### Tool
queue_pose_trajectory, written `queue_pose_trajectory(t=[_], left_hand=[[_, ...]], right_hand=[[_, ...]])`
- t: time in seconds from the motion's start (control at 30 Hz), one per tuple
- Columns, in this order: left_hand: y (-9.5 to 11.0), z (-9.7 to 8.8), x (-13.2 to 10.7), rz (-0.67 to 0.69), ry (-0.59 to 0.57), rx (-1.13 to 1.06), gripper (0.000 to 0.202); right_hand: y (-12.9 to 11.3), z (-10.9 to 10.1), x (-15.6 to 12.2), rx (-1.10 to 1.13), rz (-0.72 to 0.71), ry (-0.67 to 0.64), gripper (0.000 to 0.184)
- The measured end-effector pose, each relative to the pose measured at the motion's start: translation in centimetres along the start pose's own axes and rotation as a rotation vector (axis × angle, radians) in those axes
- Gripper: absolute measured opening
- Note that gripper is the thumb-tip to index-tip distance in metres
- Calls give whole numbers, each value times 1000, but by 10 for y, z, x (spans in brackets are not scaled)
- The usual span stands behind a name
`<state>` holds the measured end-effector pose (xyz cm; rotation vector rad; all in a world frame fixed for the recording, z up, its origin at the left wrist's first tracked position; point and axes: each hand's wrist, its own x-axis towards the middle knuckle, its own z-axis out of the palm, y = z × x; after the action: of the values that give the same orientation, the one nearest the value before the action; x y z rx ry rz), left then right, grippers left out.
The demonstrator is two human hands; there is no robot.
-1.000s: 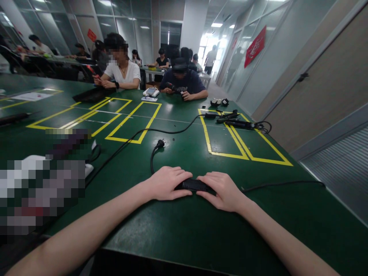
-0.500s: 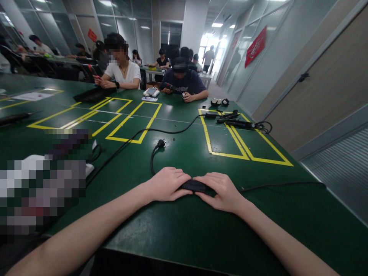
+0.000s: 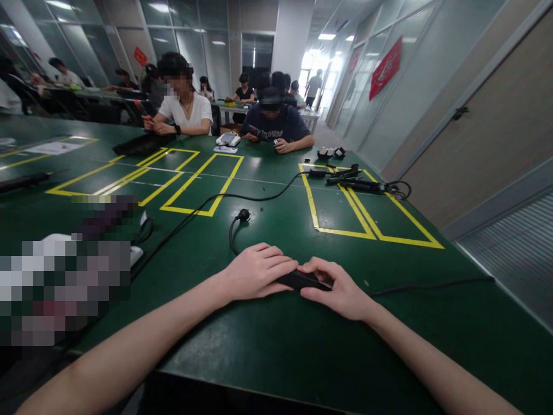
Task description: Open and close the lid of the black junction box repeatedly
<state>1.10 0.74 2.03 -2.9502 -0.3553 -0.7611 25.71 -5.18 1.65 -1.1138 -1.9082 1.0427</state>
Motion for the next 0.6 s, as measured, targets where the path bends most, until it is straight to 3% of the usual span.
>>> queue_pose_trajectory(t=[0.1, 0.2, 0.3, 0.4, 0.53, 0.6], left_hand=[[-1, -3, -1, -20, 130, 45, 40], [-5, -5, -4, -31, 167, 47, 43], [-9, 0, -7, -29, 88, -77, 38], [-11, 8, -9, -45, -7, -194, 33], [-12, 13, -9, -82, -67, -248, 31], [-13, 13, -10, -97, -68, -256, 31]], right_hand=[[3, -15, 5, 125, 20, 133, 40], [8, -43, 8, 279, 72, 416, 43], [16, -74, 8, 405, 25, 742, 45], [28, -102, 3, 407, -94, 988, 45], [46, -125, -3, 346, -111, 1154, 47], [55, -131, -4, 347, -1, 1199, 50]])
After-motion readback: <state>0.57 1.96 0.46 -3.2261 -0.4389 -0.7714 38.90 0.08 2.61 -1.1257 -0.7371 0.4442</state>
